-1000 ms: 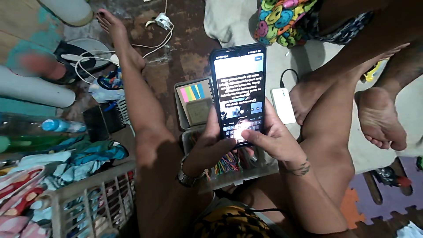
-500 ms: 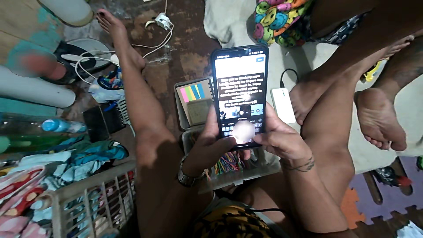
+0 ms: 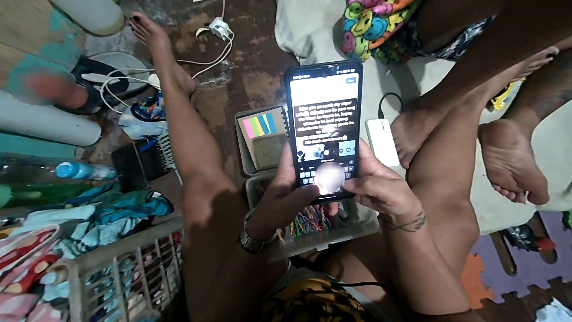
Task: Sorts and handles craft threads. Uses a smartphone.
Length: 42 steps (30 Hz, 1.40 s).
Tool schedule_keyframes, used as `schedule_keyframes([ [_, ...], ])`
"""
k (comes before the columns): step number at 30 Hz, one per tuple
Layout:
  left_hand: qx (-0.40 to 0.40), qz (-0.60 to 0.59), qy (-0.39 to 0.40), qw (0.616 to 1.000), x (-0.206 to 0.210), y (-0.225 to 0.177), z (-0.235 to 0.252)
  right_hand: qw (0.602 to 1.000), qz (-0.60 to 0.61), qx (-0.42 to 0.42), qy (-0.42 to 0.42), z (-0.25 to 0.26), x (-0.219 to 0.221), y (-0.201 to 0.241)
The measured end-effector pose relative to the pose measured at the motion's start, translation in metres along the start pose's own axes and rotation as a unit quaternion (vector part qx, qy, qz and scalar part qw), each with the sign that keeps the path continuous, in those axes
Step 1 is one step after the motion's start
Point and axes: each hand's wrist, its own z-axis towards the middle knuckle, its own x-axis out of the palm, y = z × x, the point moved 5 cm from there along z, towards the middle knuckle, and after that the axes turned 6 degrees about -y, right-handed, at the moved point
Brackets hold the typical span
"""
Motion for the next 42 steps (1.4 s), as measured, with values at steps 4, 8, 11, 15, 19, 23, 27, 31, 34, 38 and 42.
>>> schedule_keyframes([
  [4,-0.004,0.006,0.0,1.0,0.0,0.0,0.0,0.998,-0.057,-0.011,-0.013,0.0,0.001,0.0],
  [8,-0.006,0.021,-0.018,1.0,-0.001,0.001,-0.002,0.988,-0.135,-0.012,-0.073,0.002,0.005,0.002],
  [11,-0.002,0.025,-0.02,0.999,-0.002,0.002,-0.001,0.993,-0.107,-0.013,-0.052,0.001,0.003,0.0],
  [15,0.002,0.021,-0.023,1.0,-0.002,0.001,-0.001,0.999,-0.03,-0.011,-0.019,0.0,0.0,-0.002],
  [19,0.009,0.004,-0.001,1.0,0.0,0.0,0.0,1.0,-0.001,-0.003,-0.005,-0.002,0.0,0.0],
  [23,0.007,-0.031,0.022,0.999,-0.002,0.008,0.001,1.0,0.006,-0.002,-0.005,-0.002,0.0,0.0],
  [27,-0.007,-0.024,0.014,1.0,-0.006,0.015,0.001,1.0,0.001,-0.003,-0.003,-0.002,0.0,0.001],
  [31,-0.008,-0.018,0.014,1.0,0.0,0.006,0.0,1.0,-0.004,-0.003,-0.002,-0.002,-0.001,0.0],
  [34,0.003,0.001,0.008,1.0,0.003,0.0,0.0,1.0,-0.006,-0.001,-0.007,-0.003,-0.001,0.0],
  [38,-0.002,-0.002,0.009,1.0,0.003,-0.001,0.0,1.0,0.001,0.0,-0.004,-0.002,-0.001,0.001],
  [42,-0.003,-0.001,0.01,1.0,0.003,0.0,0.0,1.0,0.003,0.001,-0.006,-0.003,-0.001,0.001],
])
